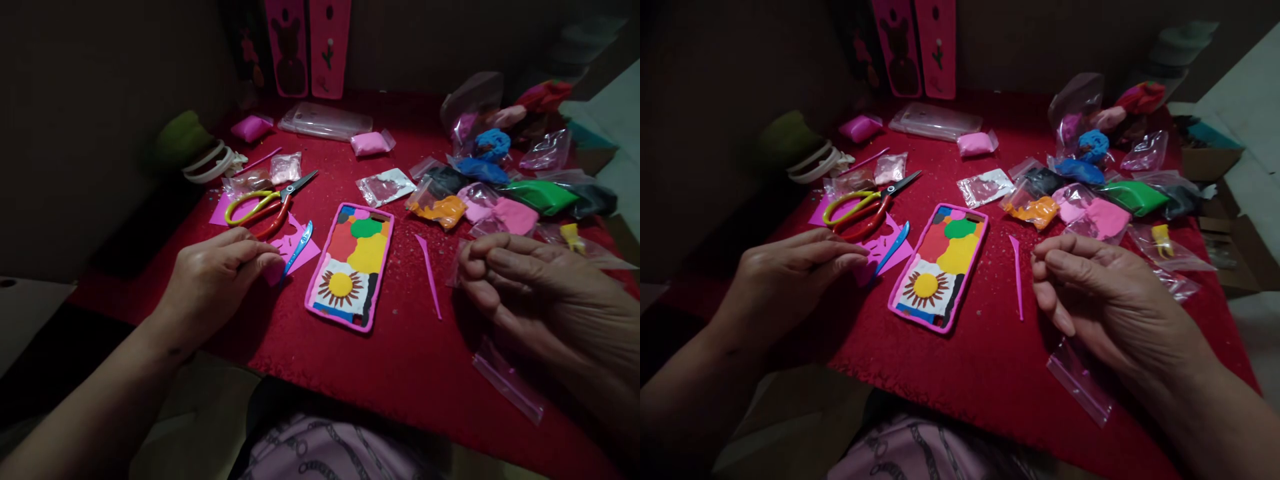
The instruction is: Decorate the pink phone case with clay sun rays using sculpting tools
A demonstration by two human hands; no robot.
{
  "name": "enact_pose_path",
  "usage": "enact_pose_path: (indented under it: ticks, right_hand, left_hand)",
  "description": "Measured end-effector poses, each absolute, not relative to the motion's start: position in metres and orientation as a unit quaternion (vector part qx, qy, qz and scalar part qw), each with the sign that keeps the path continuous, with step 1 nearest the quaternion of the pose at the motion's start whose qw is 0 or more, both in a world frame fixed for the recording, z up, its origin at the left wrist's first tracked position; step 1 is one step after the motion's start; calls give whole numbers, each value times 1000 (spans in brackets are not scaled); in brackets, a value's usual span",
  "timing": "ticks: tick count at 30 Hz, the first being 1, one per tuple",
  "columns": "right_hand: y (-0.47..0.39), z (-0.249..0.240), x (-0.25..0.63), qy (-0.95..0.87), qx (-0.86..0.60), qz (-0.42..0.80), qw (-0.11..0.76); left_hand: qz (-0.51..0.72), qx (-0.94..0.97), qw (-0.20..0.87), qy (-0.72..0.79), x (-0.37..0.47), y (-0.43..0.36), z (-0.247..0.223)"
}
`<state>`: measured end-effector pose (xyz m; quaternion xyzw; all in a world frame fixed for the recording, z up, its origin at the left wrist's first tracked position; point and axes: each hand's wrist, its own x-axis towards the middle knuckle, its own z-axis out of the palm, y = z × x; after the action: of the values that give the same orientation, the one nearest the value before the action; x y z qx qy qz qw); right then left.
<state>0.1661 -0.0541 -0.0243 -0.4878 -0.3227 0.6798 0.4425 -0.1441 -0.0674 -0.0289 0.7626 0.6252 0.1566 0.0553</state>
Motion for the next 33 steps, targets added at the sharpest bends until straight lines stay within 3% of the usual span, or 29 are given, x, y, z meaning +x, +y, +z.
enact_pose_path:
  ticks: [33]
  right_hand:
    - [-52, -26, 169, -310, -486, 688, 440]
  left_hand:
    - [212, 755, 45, 618, -143, -71, -30]
